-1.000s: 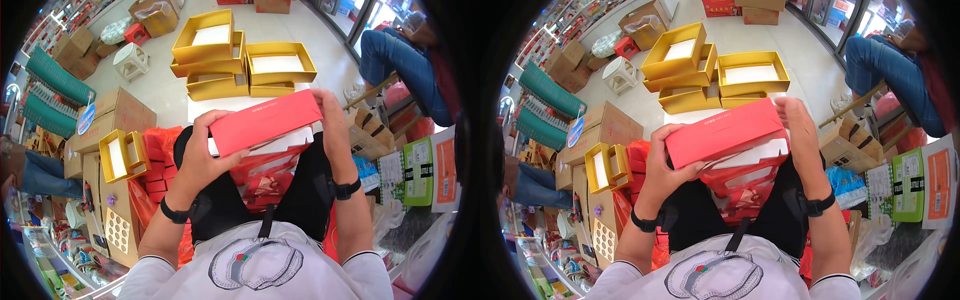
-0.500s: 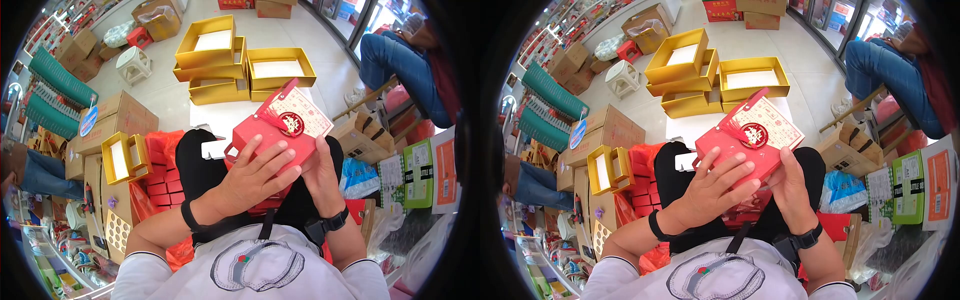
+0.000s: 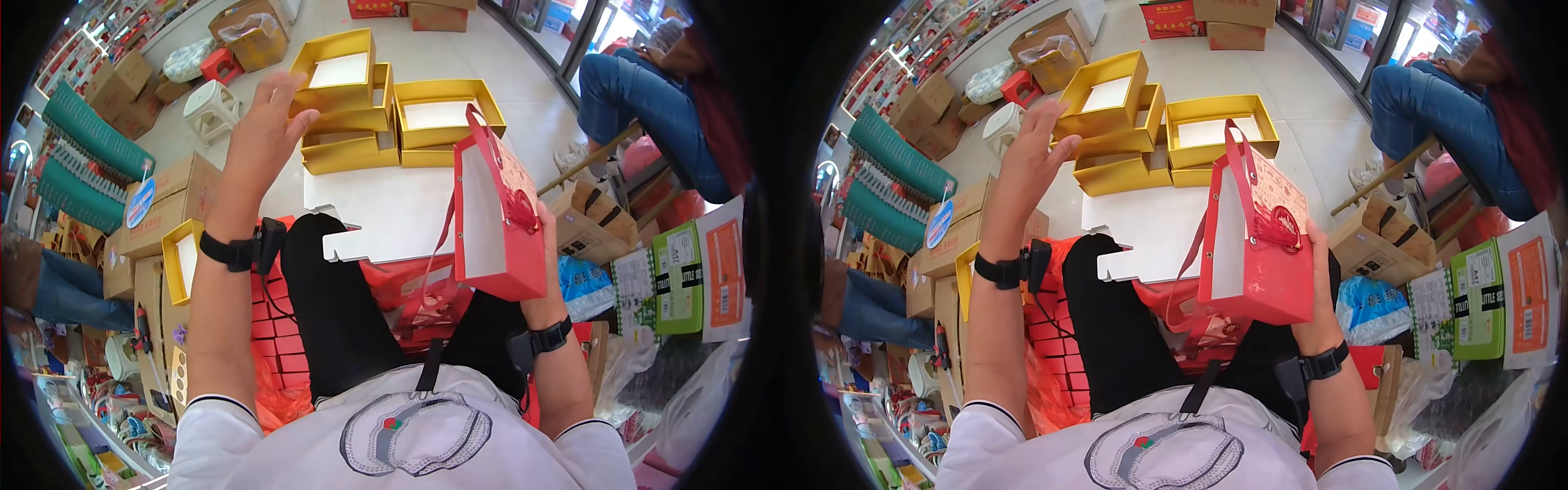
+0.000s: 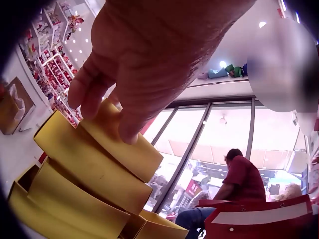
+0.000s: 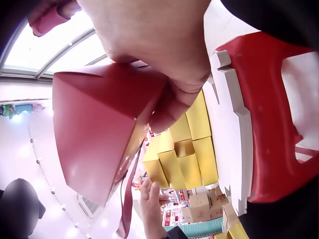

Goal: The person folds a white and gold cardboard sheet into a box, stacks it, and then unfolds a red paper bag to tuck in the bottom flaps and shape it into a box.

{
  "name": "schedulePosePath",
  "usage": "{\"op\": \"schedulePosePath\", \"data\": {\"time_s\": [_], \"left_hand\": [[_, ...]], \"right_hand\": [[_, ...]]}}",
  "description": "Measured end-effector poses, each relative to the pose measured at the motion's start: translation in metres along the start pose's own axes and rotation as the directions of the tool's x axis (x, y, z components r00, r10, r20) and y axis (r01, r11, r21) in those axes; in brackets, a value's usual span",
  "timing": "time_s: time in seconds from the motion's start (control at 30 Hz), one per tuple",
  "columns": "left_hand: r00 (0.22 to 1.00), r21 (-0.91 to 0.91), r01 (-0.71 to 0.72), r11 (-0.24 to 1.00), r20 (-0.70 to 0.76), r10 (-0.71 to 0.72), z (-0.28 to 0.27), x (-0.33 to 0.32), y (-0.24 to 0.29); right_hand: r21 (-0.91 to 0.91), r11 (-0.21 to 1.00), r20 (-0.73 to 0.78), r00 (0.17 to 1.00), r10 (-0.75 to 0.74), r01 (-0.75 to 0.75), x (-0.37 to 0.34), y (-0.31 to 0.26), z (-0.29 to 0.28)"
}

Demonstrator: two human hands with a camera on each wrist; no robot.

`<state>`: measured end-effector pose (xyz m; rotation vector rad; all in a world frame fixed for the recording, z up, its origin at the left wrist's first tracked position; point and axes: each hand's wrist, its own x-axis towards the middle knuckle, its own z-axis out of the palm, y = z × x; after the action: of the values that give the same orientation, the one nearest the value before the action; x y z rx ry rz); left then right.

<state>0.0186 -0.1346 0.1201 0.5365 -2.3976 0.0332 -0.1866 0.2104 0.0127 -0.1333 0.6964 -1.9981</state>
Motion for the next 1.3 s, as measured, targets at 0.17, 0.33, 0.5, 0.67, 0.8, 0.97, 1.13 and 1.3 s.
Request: {"op": "schedulePosePath", "data": {"time_s": [0.17, 0.33, 0.5, 0.67, 0.8, 0.97, 1.13, 1.3], "left_hand": [[0.996, -0.098, -0.045, 0.994, 0.070, 0.052, 0.014, 0.004, -0.013], [0.994, -0.213, -0.021, 0.977, 0.100, 0.043, -0.032, -0.014, 0.035], [0.943, -0.356, -0.158, 0.921, 0.221, 0.248, -0.076, -0.058, 0.076], [0.899, -0.345, -0.213, 0.914, 0.297, 0.321, -0.086, -0.086, 0.091], [0.905, -0.312, -0.246, 0.918, 0.265, 0.332, -0.083, -0.097, 0.095], [0.949, -0.230, -0.216, 0.949, 0.180, 0.260, -0.067, -0.110, 0.104], [0.969, -0.199, -0.184, 0.962, 0.128, 0.212, -0.056, -0.122, 0.112], [0.976, -0.224, -0.116, 0.968, 0.157, 0.153, -0.056, -0.132, 0.109]], "right_hand": [[0.005, 1.000, -0.008, 0.999, 0.031, -0.031, -0.001, -0.001, 0.001], [-0.030, 0.999, -0.035, 0.999, -0.015, 0.014, -0.001, -0.016, 0.002], [-0.142, 0.982, -0.051, 0.989, -0.137, 0.129, -0.004, -0.037, 0.016], [-0.261, 0.953, -0.042, 0.985, -0.170, 0.153, -0.008, -0.038, 0.027], [-0.313, 0.937, -0.026, 0.985, -0.172, 0.155, -0.008, -0.032, 0.036], [-0.329, 0.940, -0.010, 0.995, -0.098, 0.090, -0.012, -0.020, 0.039], [-0.337, 0.938, 0.018, 0.997, -0.078, 0.079, -0.007, -0.007, 0.024], [-0.383, 0.923, 0.060, 0.998, -0.013, 0.036, -0.007, -0.009, 0.021]]}}
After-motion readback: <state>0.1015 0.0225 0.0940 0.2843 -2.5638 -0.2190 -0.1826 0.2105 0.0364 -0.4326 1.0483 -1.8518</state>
